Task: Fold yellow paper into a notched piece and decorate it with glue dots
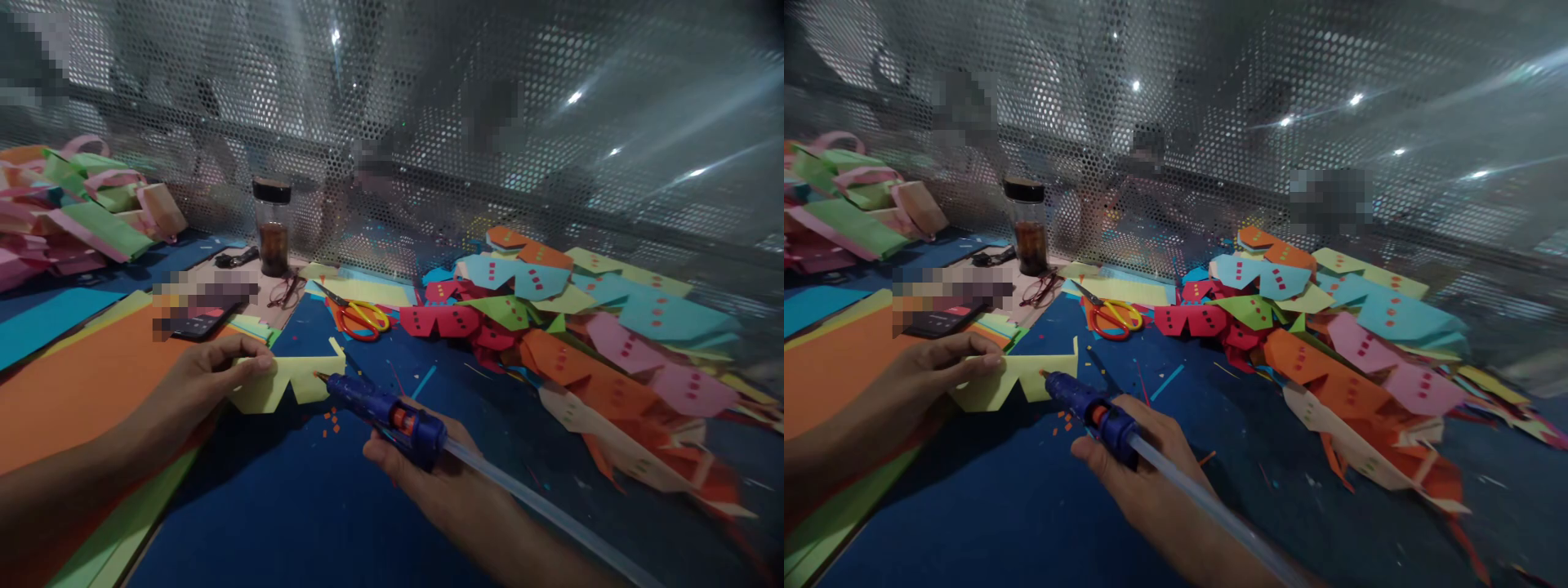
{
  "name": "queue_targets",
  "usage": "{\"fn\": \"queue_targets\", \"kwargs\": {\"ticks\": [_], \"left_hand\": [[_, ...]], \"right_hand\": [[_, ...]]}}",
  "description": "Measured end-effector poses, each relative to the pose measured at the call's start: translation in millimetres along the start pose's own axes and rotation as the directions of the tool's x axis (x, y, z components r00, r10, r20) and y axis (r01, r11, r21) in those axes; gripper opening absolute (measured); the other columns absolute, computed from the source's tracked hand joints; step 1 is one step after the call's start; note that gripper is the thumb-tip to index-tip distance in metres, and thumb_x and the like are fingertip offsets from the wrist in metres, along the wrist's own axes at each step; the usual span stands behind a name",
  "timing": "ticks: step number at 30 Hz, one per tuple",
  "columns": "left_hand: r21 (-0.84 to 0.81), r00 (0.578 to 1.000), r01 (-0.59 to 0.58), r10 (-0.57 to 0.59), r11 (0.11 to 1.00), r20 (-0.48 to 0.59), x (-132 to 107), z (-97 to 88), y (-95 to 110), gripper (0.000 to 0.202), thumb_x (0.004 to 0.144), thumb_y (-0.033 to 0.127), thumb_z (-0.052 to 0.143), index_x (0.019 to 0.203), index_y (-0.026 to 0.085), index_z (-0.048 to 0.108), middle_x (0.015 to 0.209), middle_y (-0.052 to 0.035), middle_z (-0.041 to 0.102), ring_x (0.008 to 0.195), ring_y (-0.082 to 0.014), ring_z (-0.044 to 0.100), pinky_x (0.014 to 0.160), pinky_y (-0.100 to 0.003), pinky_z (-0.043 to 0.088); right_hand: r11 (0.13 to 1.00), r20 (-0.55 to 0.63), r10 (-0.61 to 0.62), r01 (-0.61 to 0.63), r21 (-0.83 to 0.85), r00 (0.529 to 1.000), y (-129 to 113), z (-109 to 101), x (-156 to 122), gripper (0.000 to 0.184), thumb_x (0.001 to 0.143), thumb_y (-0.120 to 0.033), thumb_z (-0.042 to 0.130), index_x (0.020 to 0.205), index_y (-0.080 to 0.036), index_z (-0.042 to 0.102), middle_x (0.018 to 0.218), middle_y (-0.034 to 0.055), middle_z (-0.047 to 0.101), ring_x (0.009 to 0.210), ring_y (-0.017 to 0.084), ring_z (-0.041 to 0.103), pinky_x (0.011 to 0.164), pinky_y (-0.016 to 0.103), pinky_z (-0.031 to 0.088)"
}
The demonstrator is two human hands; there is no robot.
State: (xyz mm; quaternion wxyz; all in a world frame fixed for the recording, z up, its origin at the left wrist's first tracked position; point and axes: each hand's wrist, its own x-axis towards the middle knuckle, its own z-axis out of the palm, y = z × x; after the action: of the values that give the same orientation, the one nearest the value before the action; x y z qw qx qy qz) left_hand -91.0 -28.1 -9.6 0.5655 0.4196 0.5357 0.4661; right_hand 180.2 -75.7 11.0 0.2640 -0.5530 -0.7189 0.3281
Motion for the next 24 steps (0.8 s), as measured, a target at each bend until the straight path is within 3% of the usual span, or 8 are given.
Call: {"fn": "queue_targets", "kwargs": {"ticks": [5, 24], "left_hand": [[-0.001, 1.0, 0.023, -0.024, 1.0, -0.001, -2, 2.0, 3, 0.029, 0.061, 0.037, 0.085, 0.078, 0.021, 0.067, 0.065, 0.0029, 0.062, 0.059, -0.0134, 0.056, 0.051, -0.019, 0.043], [0.004, 0.999, 0.016, -0.017, 1.0, 0.047, -2, -2.7, -1, 0.025, 0.068, 0.041, 0.083, 0.08, 0.024, 0.069, 0.066, 0.0022, 0.064, 0.058, -0.0131, 0.058, 0.051, -0.019, 0.043]], "right_hand": [[0.994, 0.023, -0.083, 0.085, -0.071, 0.996, -14, -7, 4, 0.033, 0.09, -0.055, 0.057, 0.081, -0.025, 0.067, 0.078, 0.0018, 0.068, 0.07, 0.019, 0.063, 0.065, 0.028, 0.051], [0.981, 0.044, -0.171, 0.175, -0.084, 0.984, -4, 1, 7, 0.025, 0.093, -0.045, 0.059, 0.089, -0.021, 0.061, 0.077, -0.0008, 0.059, 0.063, 0.012, 0.052, 0.057, 0.023, 0.041]]}}
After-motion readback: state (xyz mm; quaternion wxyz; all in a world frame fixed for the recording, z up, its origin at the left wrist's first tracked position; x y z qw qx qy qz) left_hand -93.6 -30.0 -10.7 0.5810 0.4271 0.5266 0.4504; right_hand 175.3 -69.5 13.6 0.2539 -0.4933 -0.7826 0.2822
